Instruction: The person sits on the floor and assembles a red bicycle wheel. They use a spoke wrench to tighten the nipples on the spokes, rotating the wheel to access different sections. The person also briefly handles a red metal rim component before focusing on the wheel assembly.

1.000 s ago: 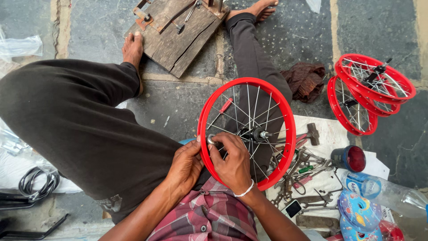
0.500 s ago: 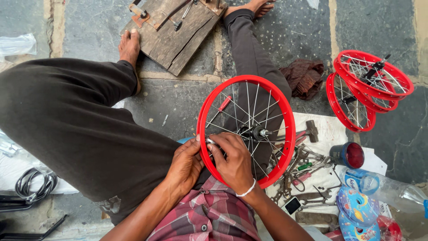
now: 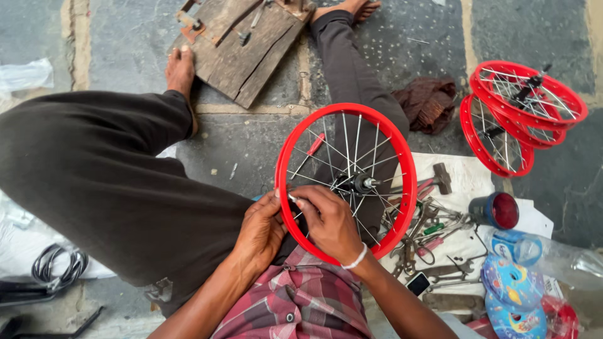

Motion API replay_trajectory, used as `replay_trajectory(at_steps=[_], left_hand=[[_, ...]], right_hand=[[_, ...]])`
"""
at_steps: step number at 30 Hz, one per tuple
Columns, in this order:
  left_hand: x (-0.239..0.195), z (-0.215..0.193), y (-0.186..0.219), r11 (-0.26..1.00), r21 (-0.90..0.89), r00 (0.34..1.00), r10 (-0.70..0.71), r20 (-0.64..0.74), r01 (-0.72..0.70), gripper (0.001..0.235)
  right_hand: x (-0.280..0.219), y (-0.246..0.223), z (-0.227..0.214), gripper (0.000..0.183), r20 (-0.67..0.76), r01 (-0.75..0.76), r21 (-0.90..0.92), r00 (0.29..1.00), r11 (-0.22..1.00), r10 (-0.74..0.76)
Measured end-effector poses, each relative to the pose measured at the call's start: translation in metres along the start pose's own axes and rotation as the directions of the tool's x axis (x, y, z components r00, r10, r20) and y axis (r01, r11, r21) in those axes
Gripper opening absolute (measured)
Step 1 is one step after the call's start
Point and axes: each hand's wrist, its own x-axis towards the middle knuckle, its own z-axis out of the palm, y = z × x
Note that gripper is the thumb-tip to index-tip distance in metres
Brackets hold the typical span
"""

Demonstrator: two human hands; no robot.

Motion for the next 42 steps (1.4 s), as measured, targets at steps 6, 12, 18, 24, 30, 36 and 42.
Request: replay_trajectory(at_steps=[6,12,18,24,30,36,42], left_hand=[[0.006,-0.01,-0.004,0.999,-0.026,0.999,0.02,0.049,-0.019,0.017],[0.004,-0.008,-0.003,1.0,0.022,0.997,0.0,0.075,-0.002,0.021],[-0.001,0.002,0.006,0.998,0.059,0.992,0.0,0.128,-0.007,0.029],[-0.004,0.004,0.005,0.999,0.047,0.987,-0.003,0.158,-0.004,0.031],[0.005,-0.009,0.001,0.999,0.041,0.994,0.018,0.104,-0.022,0.024],[0.008,-0.013,0.004,0.999,0.053,0.997,-0.014,0.072,0.011,0.024],[0.001,-0.005,0.005,0.999,0.036,0.993,-0.004,0.121,0.0,0.026]], right_hand=[[0.009,0.013,0.01,0.013,0.01,-0.118,0.1,0.993,0.988,0.118],[0.003,0.009,0.013,0.024,-0.066,-0.063,-0.203,0.997,0.977,0.051],[0.018,0.008,-0.006,0.045,0.193,-0.143,-0.251,0.962,0.957,0.194],[0.009,0.012,-0.014,0.051,0.193,0.012,-0.104,0.981,0.994,0.008],[0.016,0.02,-0.015,0.026,0.207,-0.114,0.033,0.973,0.993,0.105],[0.023,0.021,-0.003,0.028,0.179,-0.183,-0.02,0.966,0.983,0.184],[0.025,0.014,0.0,0.046,0.155,0.043,-0.2,0.988,0.979,-0.011]])
